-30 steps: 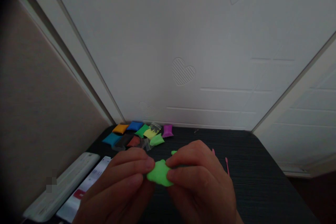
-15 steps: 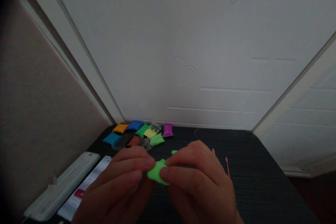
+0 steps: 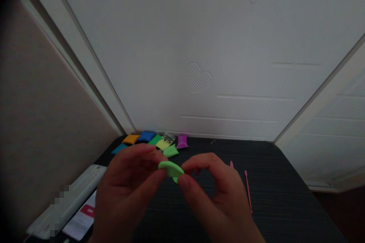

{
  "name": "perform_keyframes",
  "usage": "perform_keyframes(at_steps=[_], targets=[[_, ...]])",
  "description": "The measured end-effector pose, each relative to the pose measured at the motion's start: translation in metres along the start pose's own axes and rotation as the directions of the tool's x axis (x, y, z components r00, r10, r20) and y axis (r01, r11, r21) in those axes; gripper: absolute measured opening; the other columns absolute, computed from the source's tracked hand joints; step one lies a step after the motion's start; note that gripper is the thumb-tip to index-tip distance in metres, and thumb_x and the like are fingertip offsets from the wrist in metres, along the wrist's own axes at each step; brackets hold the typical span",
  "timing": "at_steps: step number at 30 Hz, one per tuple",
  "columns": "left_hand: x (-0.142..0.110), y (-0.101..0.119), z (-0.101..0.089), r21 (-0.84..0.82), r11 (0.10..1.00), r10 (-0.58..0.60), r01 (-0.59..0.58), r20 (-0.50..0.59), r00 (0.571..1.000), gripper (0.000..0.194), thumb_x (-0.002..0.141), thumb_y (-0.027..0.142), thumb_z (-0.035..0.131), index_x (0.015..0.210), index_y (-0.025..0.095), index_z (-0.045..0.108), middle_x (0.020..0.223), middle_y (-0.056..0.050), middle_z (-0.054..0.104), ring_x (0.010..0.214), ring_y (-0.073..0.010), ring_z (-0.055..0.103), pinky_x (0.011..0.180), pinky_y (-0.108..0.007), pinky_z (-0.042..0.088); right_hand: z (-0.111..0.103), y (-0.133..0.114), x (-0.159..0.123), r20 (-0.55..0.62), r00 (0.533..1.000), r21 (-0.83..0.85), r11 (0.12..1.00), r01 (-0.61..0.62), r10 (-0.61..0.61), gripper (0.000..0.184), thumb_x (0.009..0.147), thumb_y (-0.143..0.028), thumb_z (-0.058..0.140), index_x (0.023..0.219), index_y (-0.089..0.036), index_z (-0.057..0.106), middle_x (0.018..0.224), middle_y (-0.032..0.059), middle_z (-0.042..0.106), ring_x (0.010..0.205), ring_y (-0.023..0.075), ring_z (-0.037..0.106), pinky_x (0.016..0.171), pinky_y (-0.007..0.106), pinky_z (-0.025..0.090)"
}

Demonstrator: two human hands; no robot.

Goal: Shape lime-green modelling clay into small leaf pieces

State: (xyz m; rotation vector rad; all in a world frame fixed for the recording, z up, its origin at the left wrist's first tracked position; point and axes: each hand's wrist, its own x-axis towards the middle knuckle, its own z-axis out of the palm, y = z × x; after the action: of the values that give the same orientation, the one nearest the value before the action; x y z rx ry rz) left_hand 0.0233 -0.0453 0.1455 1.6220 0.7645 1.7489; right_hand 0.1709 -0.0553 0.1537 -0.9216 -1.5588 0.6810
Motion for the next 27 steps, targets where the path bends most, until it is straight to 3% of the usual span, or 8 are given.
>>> perform_keyframes(at_steps=[3,6,14,18,27], targets=[[-0.0001,0.0003,-0.0004,0.068,0.996,-0.05,0.049,0.004,0.999,0.04,0.07,0.004,0.06,0.105,0.022,0.052,0.082,0.0,0.061,0.07,-0.0097,0.06,0.062,-0.019,0.053,-0.002,0.0036,0.0003,0.015,0.999,-0.049,0.998,-0.04,0.041,0.02,0.077,-0.024,0.057,0.097,-0.026,0.058,0.082,0.0003,0.063,0.075,0.015,0.061,0.062,0.025,0.048],[-0.0013,0.0002,-0.0004,0.099,0.995,-0.028,0.024,0.039,0.999,0.041,0.07,0.003,0.061,0.106,0.022,0.053,0.084,-0.001,0.061,0.07,-0.0094,0.059,0.061,-0.018,0.053,-0.0024,0.006,0.0017,0.084,0.995,-0.043,0.998,-0.048,0.051,0.025,0.078,-0.021,0.056,0.102,-0.028,0.057,0.088,0.0001,0.064,0.081,0.0156,0.061,0.067,0.026,0.049],[-0.0012,-0.0026,-0.0027,-0.013,1.0,0.01,-0.008,0.141,0.99,0.045,0.069,0.008,0.062,0.111,0.022,0.051,0.097,-0.007,0.061,0.08,-0.0149,0.059,0.065,-0.025,0.055,0.0021,0.0077,0.0025,0.075,0.992,0.018,0.994,-0.106,0.105,0.021,0.079,-0.019,0.054,0.099,-0.025,0.06,0.08,-0.0007,0.066,0.07,0.0133,0.061,0.061,0.024,0.049],[0.0,-0.0026,-0.0036,-0.007,1.0,0.028,-0.027,0.15,0.988,0.046,0.07,0.006,0.061,0.112,0.024,0.052,0.098,-0.005,0.062,0.08,-0.0137,0.06,0.068,-0.024,0.055,0.0025,0.0068,0.003,0.087,0.991,0.072,0.991,-0.111,0.105,0.02,0.079,-0.019,0.054,0.097,-0.025,0.061,0.083,-0.0009,0.066,0.073,0.0129,0.062,0.065,0.023,0.049],[0.0033,-0.0013,-0.0079,0.029,0.988,0.142,-0.151,0.194,0.971,0.046,0.067,0.012,0.067,0.11,0.023,0.054,0.095,-0.004,0.064,0.083,-0.0153,0.058,0.071,-0.026,0.052,0.0004,0.0033,0.0057,0.232,0.956,0.143,0.966,-0.214,0.178,0.011,0.083,-0.024,0.049,0.076,-0.021,0.058,0.069,-0.0026,0.06,0.066,0.0106,0.056,0.06,0.021,0.044]])
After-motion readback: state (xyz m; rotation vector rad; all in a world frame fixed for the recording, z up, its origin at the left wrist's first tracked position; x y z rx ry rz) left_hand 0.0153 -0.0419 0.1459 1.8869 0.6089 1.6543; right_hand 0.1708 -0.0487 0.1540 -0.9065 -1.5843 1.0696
